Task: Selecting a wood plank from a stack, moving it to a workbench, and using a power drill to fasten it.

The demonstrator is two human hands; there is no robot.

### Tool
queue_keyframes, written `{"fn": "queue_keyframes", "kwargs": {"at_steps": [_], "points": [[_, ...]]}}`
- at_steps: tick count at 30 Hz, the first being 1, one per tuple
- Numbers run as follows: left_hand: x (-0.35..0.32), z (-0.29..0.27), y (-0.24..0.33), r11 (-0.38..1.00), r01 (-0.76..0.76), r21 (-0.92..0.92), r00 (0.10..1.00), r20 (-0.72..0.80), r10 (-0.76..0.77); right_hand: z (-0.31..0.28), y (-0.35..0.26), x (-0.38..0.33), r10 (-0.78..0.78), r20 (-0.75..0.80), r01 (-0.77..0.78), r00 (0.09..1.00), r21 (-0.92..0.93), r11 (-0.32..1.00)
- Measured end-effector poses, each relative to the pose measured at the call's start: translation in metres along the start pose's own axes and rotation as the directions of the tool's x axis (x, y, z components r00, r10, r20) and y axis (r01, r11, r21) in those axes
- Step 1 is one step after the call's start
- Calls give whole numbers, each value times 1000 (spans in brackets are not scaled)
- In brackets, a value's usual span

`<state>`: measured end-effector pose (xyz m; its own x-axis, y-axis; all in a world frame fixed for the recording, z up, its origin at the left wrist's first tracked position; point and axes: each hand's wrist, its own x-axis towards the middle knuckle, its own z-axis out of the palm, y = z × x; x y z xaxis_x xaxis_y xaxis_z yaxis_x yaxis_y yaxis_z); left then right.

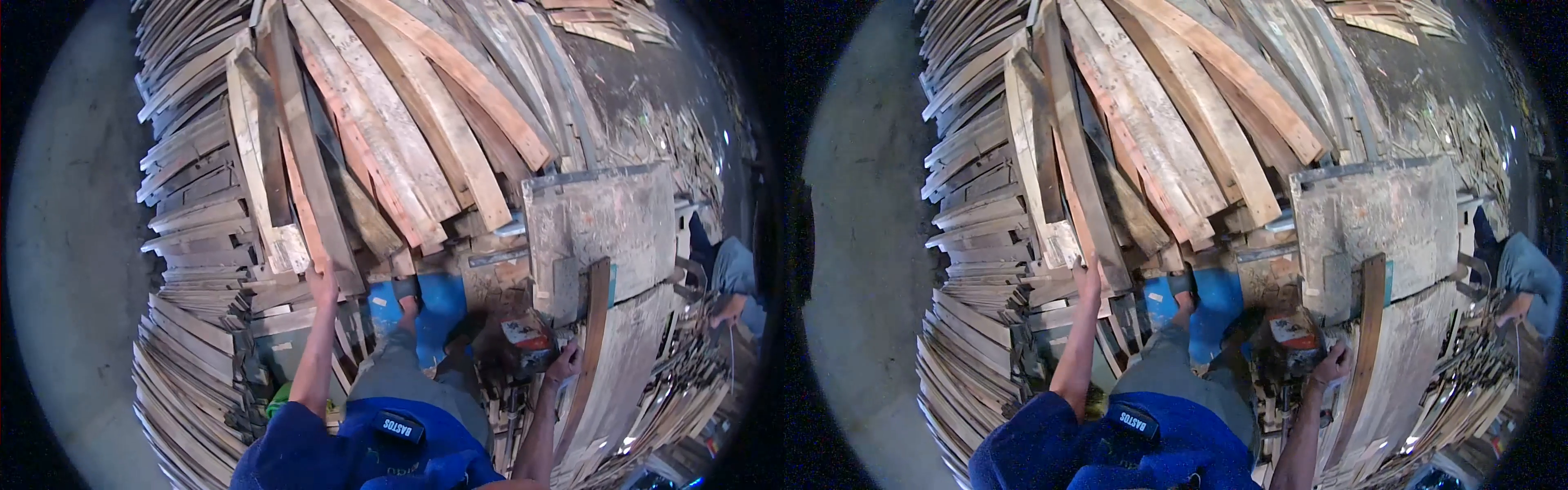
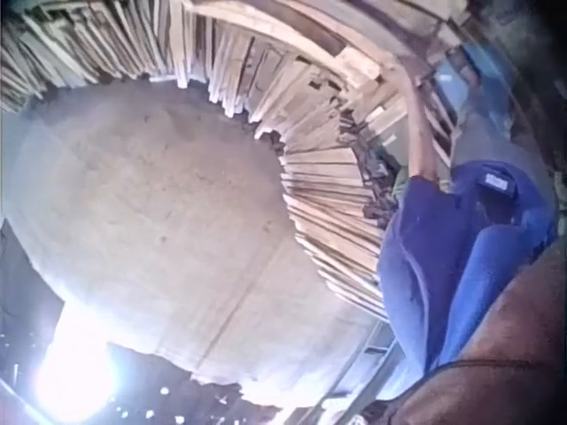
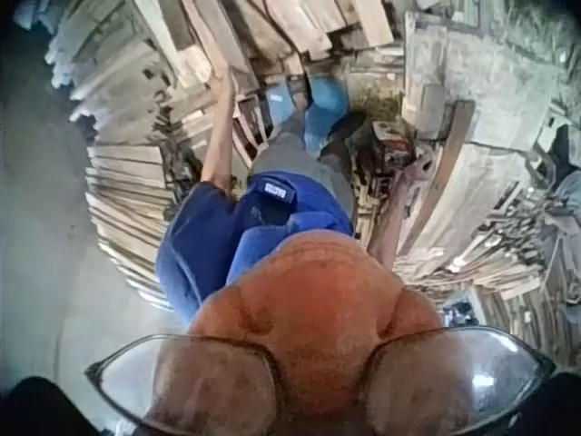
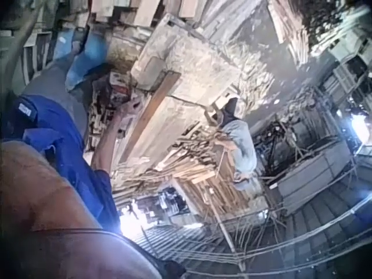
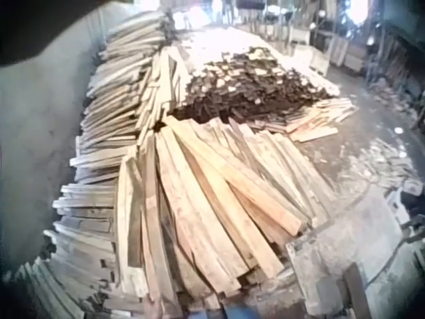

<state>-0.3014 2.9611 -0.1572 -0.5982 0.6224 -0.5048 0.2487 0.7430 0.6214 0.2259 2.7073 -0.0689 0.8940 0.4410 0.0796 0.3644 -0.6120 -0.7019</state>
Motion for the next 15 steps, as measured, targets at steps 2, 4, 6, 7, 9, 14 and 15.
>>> {"fn": "queue_keyframes", "kwargs": {"at_steps": [2, 4, 6, 7, 9, 14, 15], "points": [[27, 11, -19, 986, -160, -37, 977, -148, 153, 7, -6, -7, 25, 51, -25, 998, -5, 1000], [5, 91, 23, 929, -363, -77, 929, 42, 367, -14, 5, -6, 17, 13, -15, 1000, -136, 991], [-54, 185, 77, 957, -281, -70, 900, 328, 288, -41, 22, -4, -65, -107, 29, 992, -305, 952], [-20, 199, 62, 861, -504, 73, 859, 148, 490, -27, 15, -9, -150, -106, 101, 983, -373, 922], [67, 197, 38, 724, -589, 358, 801, 143, 581, 26, -64, -29, 64, 174, -21, 983, -236, 971], [-70, 293, 148, 897, -150, -416, 569, 706, 422, 8, -62, -5, -185, -125, 150, 975, -241, 959], [-83, 293, 152, 863, -193, -468, 506, 706, 496, 9, -62, -6, -101, -118, 76, 988, -206, 976]]}}
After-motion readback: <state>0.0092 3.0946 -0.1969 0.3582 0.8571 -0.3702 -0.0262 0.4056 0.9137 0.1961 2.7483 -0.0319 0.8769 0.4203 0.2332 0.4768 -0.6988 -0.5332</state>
